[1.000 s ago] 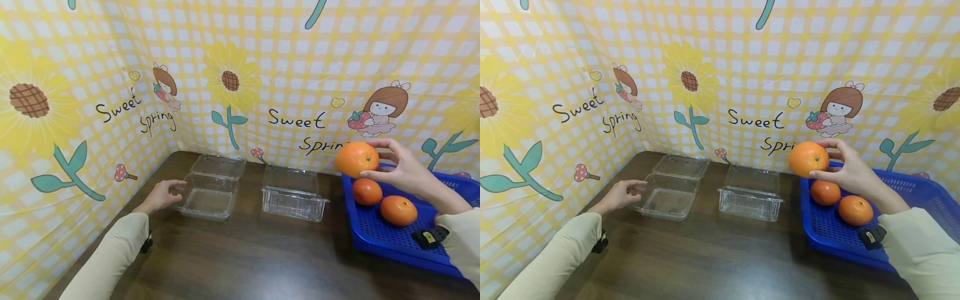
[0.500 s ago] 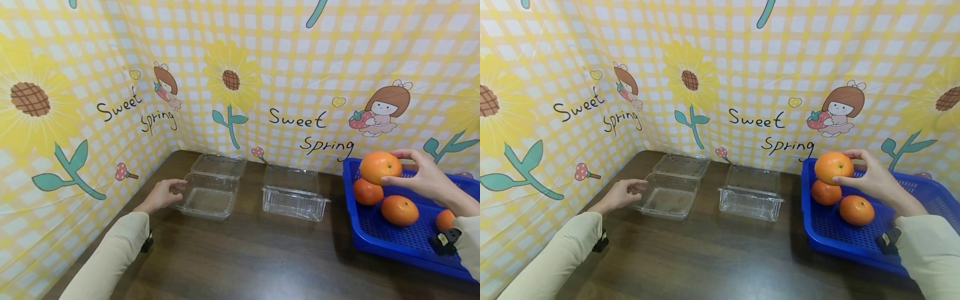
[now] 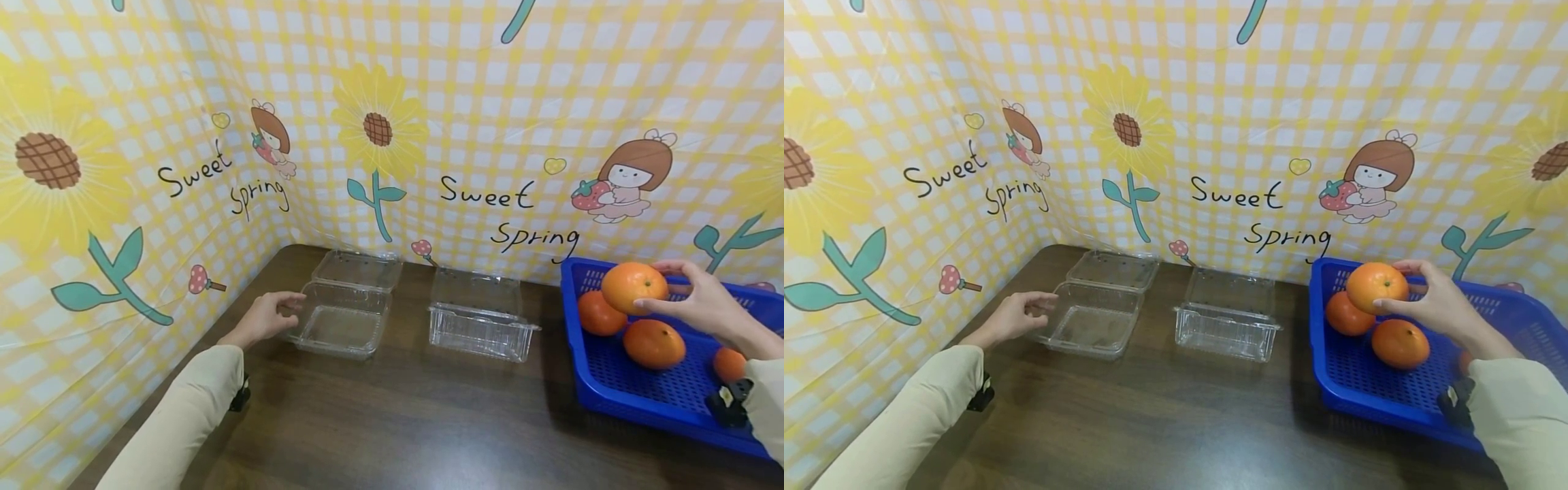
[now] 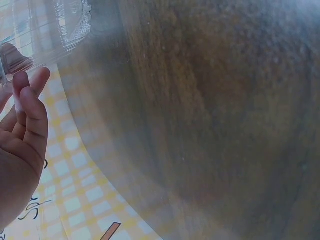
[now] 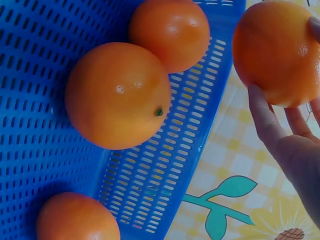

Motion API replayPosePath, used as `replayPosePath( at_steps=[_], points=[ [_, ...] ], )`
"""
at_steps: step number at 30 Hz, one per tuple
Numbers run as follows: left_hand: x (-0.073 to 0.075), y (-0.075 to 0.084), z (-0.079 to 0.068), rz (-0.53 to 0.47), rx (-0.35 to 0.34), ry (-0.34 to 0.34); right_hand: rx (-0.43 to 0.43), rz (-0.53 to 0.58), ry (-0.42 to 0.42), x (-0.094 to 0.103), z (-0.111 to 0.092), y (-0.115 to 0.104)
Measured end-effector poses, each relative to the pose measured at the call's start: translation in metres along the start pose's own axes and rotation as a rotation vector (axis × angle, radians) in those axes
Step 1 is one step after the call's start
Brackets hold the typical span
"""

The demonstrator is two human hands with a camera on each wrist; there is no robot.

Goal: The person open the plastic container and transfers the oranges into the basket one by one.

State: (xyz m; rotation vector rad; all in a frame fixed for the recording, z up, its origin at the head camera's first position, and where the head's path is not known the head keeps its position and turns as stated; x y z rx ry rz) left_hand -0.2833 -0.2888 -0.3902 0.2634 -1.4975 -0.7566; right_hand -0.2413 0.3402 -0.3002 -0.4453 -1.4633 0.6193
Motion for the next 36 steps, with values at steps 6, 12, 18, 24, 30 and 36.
replayPosePath(
  at_steps=[6,12,18,24,30,36],
  points=[
    [0.000,-0.001,0.001,0.004,0.001,-0.004,-0.003,-0.018,-0.091,-0.001,0.003,0.004],
    [0.000,-0.001,0.001,0.006,-0.003,-0.005,0.007,-0.042,-0.167,-0.003,0.006,0.008],
    [-0.001,-0.001,0.001,0.009,-0.001,-0.002,-0.010,-0.041,-0.211,-0.005,0.008,0.009],
    [0.000,-0.001,0.001,0.006,0.010,-0.004,-0.008,-0.070,-0.252,-0.009,0.010,0.007],
    [0.000,-0.002,0.000,0.008,0.021,-0.011,0.013,-0.054,-0.280,-0.010,0.007,0.002],
    [0.000,-0.001,0.000,0.005,0.015,-0.010,0.003,-0.022,-0.309,-0.011,0.006,0.000]
  ],
)
Point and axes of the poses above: each hand's wrist, its own z-axis towards the middle knuckle, its own x-axis out of the back of the hand, y = z × x, the point moved 2 cm from there along z, towards the middle knuckle, and after that the axes turned 2 degrees about -y, right-handed, at the moved point
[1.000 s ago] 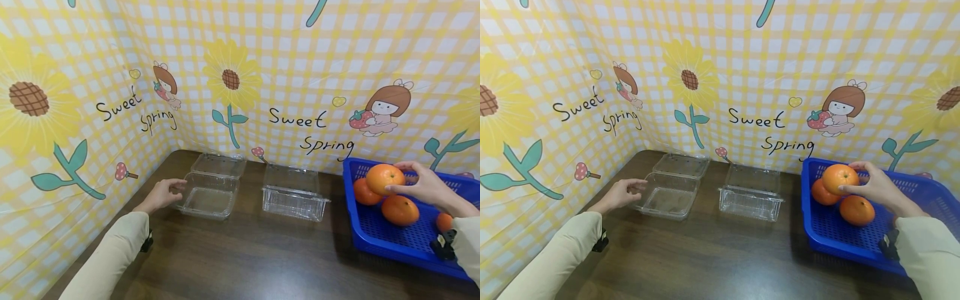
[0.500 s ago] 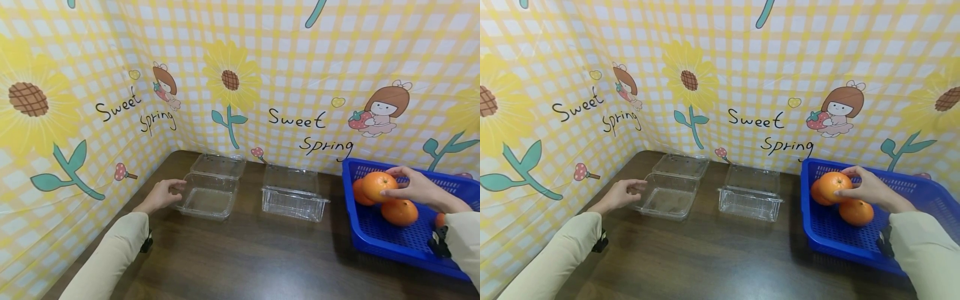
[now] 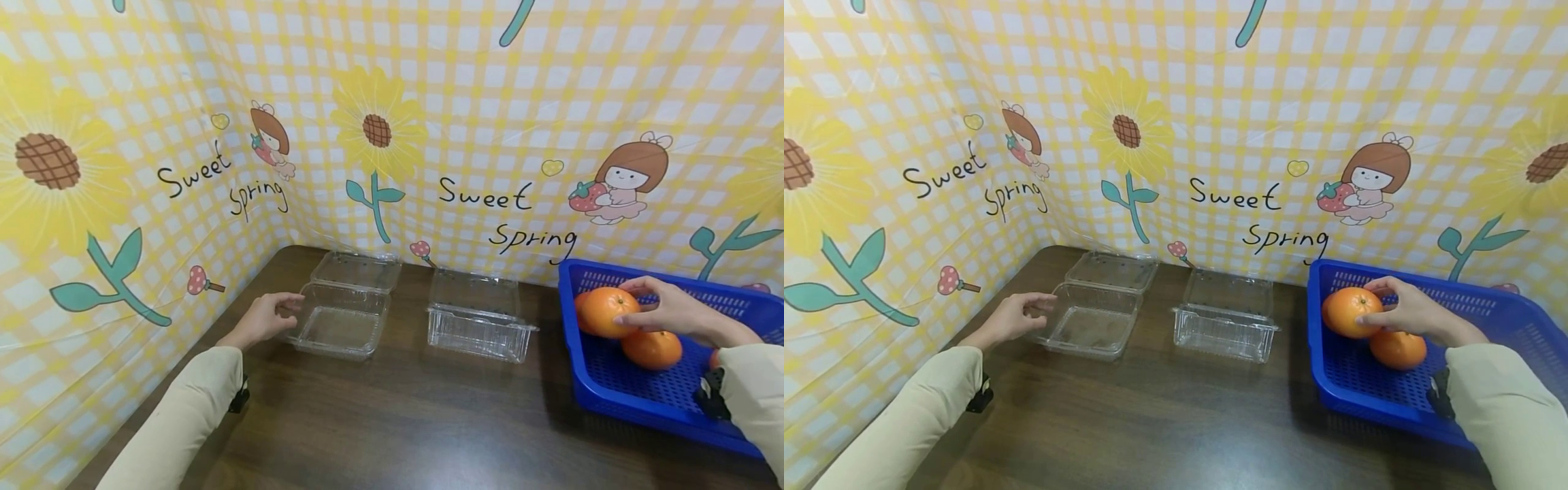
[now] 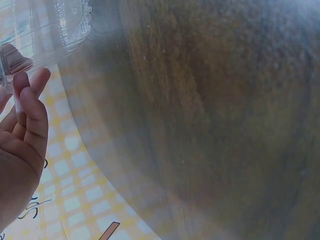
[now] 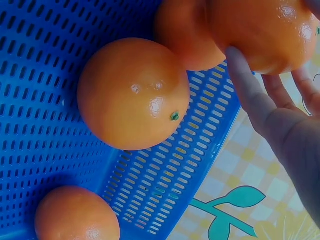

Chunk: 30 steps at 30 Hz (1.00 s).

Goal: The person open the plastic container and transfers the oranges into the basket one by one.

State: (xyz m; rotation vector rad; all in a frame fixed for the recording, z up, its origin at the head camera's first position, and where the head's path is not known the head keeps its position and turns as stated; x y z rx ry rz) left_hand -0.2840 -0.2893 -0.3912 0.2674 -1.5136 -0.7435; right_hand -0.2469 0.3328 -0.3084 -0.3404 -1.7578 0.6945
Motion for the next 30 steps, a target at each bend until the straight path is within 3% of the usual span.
replayPosePath(
  at_steps=[9,17,24,30],
  points=[
    [-0.001,-0.001,0.000,-0.006,0.013,-0.004,-0.010,0.065,-0.099,-0.003,0.002,0.001],
    [0.001,0.001,0.001,0.004,0.004,-0.006,-0.015,0.098,-0.132,-0.005,0.001,0.001],
    [0.000,0.002,0.001,0.011,0.001,-0.005,0.005,0.094,-0.073,0.001,0.000,0.000],
    [0.000,0.003,0.000,0.011,0.002,-0.009,-0.004,0.015,-0.014,0.006,0.002,-0.003]
  ],
)
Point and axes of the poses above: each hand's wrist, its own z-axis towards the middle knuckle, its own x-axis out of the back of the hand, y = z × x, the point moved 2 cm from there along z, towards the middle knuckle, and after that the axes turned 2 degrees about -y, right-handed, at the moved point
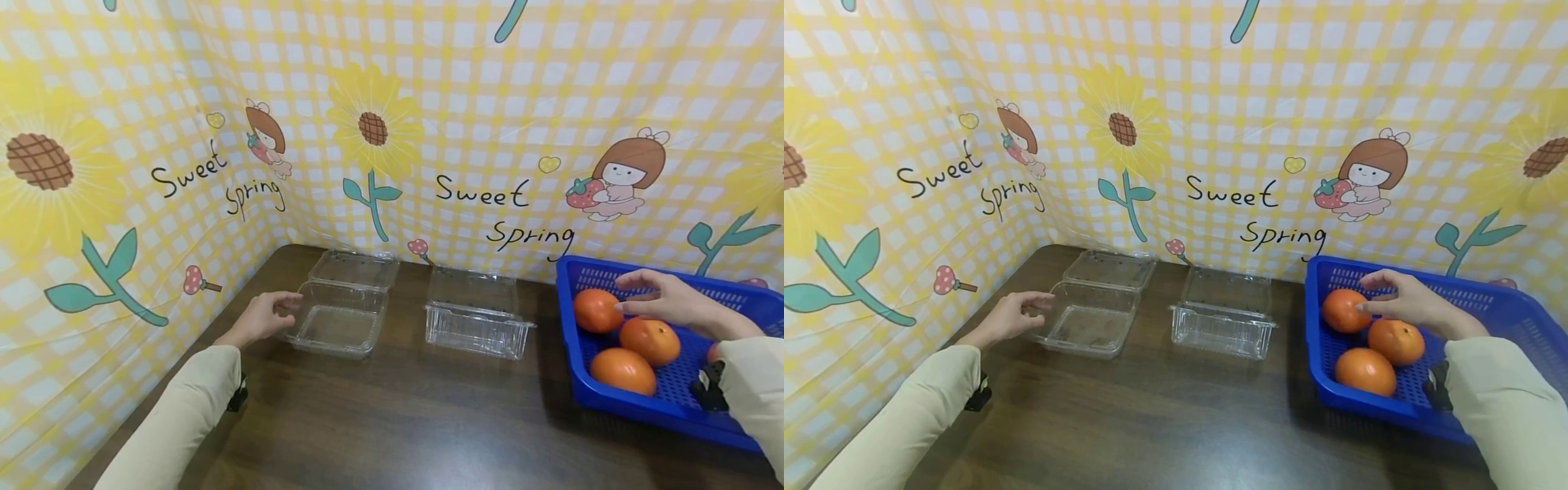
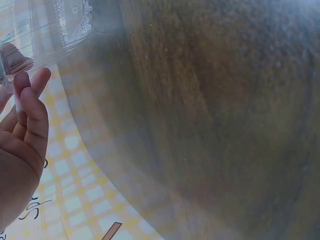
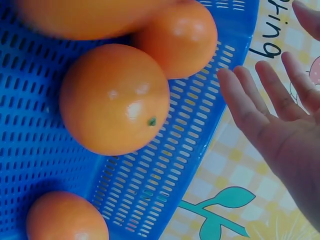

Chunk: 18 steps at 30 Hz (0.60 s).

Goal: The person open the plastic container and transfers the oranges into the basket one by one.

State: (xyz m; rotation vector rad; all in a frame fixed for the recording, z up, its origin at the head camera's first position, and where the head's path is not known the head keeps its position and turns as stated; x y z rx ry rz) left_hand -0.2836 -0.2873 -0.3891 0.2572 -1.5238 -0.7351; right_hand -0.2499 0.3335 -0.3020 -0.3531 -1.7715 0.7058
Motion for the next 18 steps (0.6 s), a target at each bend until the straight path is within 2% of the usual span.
replayPosePath(
  at_steps=[4,10,18],
  points=[
    [0.000,0.002,0.001,-0.002,-0.002,-0.006,0.002,-0.039,0.029,0.002,-0.001,-0.002],
    [0.000,0.001,0.003,0.011,-0.016,-0.003,0.057,-0.056,0.100,0.003,-0.006,-0.008],
    [0.002,0.000,0.002,0.030,-0.040,-0.007,0.134,-0.055,0.148,-0.002,-0.018,-0.029]
  ],
)
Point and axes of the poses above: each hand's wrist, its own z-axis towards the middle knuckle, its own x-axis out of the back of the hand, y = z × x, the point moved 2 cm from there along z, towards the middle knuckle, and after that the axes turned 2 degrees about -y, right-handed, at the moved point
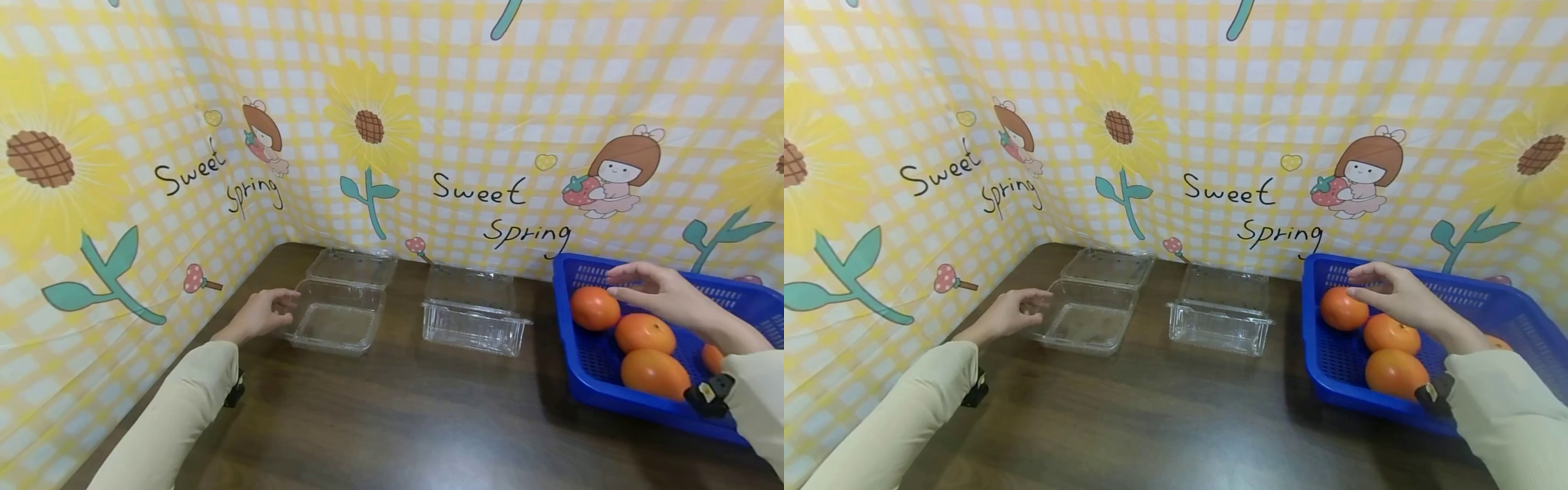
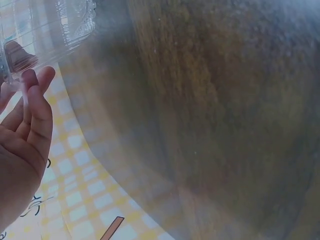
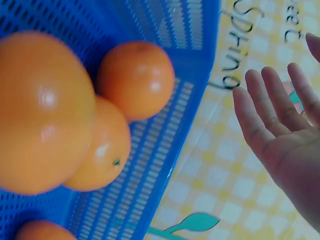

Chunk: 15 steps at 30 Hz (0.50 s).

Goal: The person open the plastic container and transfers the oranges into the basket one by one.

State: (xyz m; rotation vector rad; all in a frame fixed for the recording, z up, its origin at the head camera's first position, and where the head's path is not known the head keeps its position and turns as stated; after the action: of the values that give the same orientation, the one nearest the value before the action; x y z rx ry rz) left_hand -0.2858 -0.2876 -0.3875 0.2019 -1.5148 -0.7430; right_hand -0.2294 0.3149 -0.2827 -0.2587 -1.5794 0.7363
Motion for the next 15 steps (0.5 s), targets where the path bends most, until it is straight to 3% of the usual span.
replayPosePath(
  at_steps=[6,15],
  points=[
    [0.000,-0.001,0.001,-0.002,-0.006,-0.012,0.054,0.032,0.045,-0.010,-0.006,-0.017],
    [0.000,0.000,0.002,-0.011,-0.023,-0.027,0.190,0.168,0.105,-0.025,-0.015,-0.035]
  ],
)
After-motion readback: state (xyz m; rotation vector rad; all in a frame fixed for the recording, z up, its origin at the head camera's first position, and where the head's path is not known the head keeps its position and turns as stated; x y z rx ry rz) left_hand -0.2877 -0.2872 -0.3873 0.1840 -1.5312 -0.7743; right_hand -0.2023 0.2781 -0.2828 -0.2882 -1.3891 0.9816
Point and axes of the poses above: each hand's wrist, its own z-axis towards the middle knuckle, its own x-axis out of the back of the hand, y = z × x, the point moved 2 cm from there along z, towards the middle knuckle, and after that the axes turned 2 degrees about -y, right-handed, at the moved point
